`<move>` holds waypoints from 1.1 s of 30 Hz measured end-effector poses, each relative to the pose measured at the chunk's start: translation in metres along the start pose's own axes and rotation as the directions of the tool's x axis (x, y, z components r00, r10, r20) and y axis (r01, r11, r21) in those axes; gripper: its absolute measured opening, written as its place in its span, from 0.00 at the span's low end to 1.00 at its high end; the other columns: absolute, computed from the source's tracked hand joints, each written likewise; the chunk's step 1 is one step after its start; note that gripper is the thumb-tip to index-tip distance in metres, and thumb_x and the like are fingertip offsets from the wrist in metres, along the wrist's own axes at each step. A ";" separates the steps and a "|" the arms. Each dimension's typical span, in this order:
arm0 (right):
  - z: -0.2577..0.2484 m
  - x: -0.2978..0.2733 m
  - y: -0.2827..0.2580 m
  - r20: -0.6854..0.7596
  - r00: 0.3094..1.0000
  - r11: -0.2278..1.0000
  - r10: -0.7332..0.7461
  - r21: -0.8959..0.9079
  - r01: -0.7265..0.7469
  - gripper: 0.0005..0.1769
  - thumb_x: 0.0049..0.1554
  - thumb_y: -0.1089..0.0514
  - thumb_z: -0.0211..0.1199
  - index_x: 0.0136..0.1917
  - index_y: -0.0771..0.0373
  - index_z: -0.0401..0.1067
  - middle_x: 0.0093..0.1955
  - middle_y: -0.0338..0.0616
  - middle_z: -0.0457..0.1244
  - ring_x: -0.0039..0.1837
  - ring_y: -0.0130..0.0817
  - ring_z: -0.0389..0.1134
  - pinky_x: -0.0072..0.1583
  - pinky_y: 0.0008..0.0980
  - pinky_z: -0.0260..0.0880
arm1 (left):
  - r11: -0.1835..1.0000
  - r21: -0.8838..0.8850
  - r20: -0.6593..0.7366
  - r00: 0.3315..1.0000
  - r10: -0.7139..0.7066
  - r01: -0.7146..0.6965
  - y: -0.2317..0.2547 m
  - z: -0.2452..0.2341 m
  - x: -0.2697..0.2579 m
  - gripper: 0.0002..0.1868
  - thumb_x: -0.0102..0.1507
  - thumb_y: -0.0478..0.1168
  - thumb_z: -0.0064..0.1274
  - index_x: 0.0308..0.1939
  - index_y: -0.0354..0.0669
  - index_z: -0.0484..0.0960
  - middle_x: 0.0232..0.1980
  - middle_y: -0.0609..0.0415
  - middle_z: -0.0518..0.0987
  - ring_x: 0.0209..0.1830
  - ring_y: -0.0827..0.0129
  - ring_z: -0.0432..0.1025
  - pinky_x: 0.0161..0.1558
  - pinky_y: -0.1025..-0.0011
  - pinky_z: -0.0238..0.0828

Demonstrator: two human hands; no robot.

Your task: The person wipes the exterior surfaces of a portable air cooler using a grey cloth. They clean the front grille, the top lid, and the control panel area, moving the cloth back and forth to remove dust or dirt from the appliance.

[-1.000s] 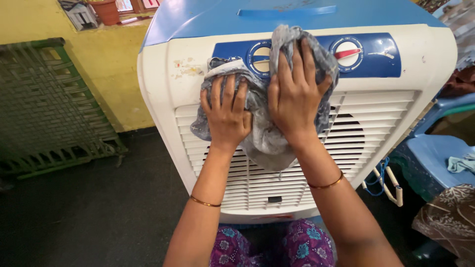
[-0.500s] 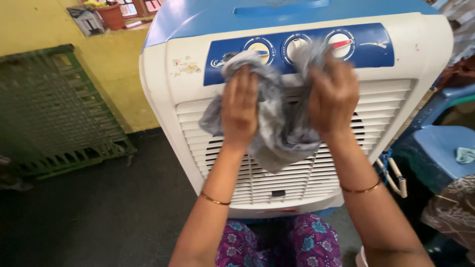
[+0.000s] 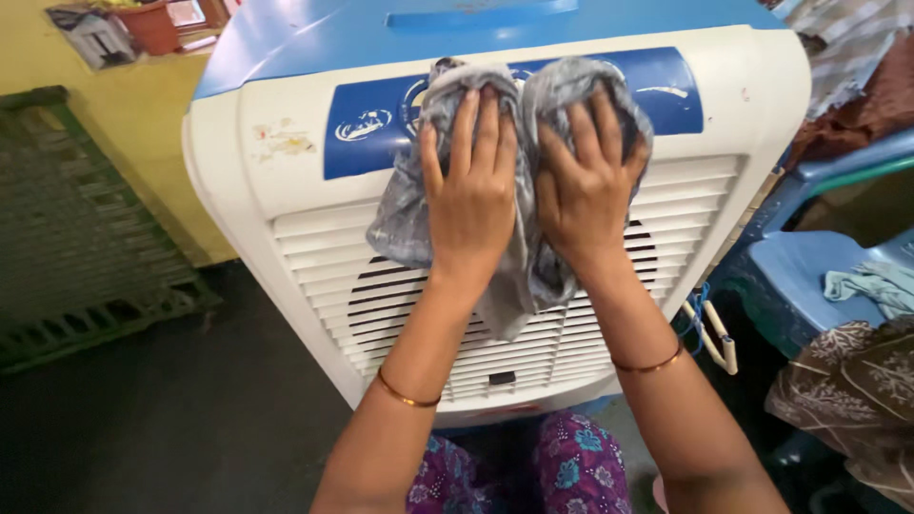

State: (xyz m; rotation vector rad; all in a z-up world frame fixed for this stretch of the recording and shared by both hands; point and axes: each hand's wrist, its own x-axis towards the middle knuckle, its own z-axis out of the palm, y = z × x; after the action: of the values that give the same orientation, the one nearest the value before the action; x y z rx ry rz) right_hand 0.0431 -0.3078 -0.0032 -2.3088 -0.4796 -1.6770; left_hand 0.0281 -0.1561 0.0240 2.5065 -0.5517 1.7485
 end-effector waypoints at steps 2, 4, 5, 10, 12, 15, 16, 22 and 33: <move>-0.004 -0.008 0.001 0.008 1.000 0.999 -0.023 0.026 0.023 0.21 0.58 0.61 0.59 0.64 0.61 0.78 0.71 0.53 0.63 0.80 0.53 0.56 0.76 0.60 0.46 | 1.000 -0.026 -0.004 1.000 0.002 -0.002 0.002 0.001 -0.006 0.21 0.69 0.38 0.48 0.66 0.42 0.79 0.73 0.54 0.72 0.78 0.63 0.59 0.78 0.47 0.48; -0.011 -0.009 0.006 0.030 0.999 0.992 -0.036 0.120 0.033 0.20 0.57 0.62 0.59 0.62 0.61 0.78 0.70 0.51 0.64 0.79 0.50 0.58 0.76 0.56 0.52 | 0.998 -0.058 -0.002 1.000 0.005 -0.005 0.000 0.002 -0.011 0.20 0.69 0.38 0.48 0.65 0.43 0.79 0.72 0.55 0.72 0.75 0.63 0.62 0.77 0.48 0.52; -0.020 -0.006 0.014 0.048 0.998 0.981 -0.041 0.191 0.031 0.19 0.57 0.62 0.59 0.61 0.60 0.78 0.69 0.49 0.65 0.78 0.48 0.59 0.76 0.54 0.55 | 0.996 -0.086 -0.002 1.000 0.007 -0.007 0.000 0.002 -0.012 0.20 0.69 0.38 0.48 0.65 0.43 0.79 0.71 0.55 0.73 0.74 0.63 0.63 0.76 0.50 0.54; -0.025 0.032 0.016 0.017 0.993 0.958 0.120 0.259 -0.120 0.17 0.63 0.57 0.57 0.63 0.60 0.77 0.69 0.50 0.65 0.75 0.51 0.58 0.75 0.56 0.50 | 0.994 -0.112 -0.037 0.999 0.007 -0.011 -0.001 0.002 -0.018 0.22 0.68 0.36 0.48 0.67 0.44 0.79 0.71 0.56 0.73 0.73 0.64 0.65 0.75 0.56 0.59; -0.010 0.048 0.009 0.010 0.999 0.993 0.032 0.113 -0.033 0.18 0.67 0.54 0.59 0.66 0.64 0.76 0.73 0.56 0.63 0.79 0.59 0.53 0.75 0.61 0.37 | 0.991 -0.130 -0.031 1.000 0.003 -0.007 0.000 0.006 -0.019 0.21 0.68 0.36 0.48 0.66 0.44 0.79 0.71 0.56 0.73 0.73 0.63 0.65 0.74 0.57 0.59; 0.004 0.045 -0.003 0.028 0.999 0.990 0.020 0.141 -0.023 0.20 0.69 0.54 0.55 0.69 0.64 0.73 0.75 0.55 0.61 0.82 0.54 0.53 0.79 0.61 0.30 | 0.991 -0.129 -0.035 0.999 0.013 -0.018 -0.002 0.011 -0.024 0.22 0.67 0.37 0.48 0.66 0.42 0.79 0.70 0.54 0.73 0.73 0.61 0.65 0.74 0.55 0.59; 0.005 0.040 -0.001 0.022 1.000 0.993 0.016 0.120 -0.018 0.20 0.67 0.54 0.55 0.68 0.64 0.73 0.75 0.55 0.61 0.81 0.54 0.53 0.78 0.61 0.30 | 0.990 -0.137 -0.064 0.998 0.019 -0.027 -0.001 0.012 -0.025 0.22 0.67 0.37 0.48 0.66 0.43 0.79 0.69 0.54 0.74 0.73 0.60 0.66 0.74 0.55 0.60; -0.003 -0.009 0.004 -0.009 0.999 0.996 -0.039 0.074 0.040 0.19 0.63 0.57 0.53 0.63 0.65 0.75 0.70 0.55 0.64 0.80 0.54 0.55 0.79 0.59 0.37 | 0.979 -0.201 -0.077 0.997 0.007 -0.022 0.002 0.008 -0.031 0.22 0.67 0.36 0.50 0.65 0.44 0.79 0.66 0.57 0.76 0.67 0.60 0.68 0.68 0.58 0.64; -0.027 0.040 0.065 -0.140 0.980 0.907 0.144 0.414 -0.074 0.06 0.63 0.66 0.54 0.52 0.72 0.69 0.56 0.62 0.60 0.61 0.57 0.61 0.63 0.50 0.61 | 0.987 -0.157 0.002 1.000 -0.021 0.021 0.050 0.023 0.037 0.30 0.63 0.42 0.53 0.68 0.32 0.74 0.72 0.48 0.71 0.69 0.57 0.65 0.67 0.56 0.61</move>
State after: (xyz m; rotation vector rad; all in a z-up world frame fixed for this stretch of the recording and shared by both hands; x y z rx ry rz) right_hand 0.0572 -0.3733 0.0428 -1.8448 -0.5874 -1.5293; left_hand 0.0447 -0.2183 0.0405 2.3972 -0.6331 1.6287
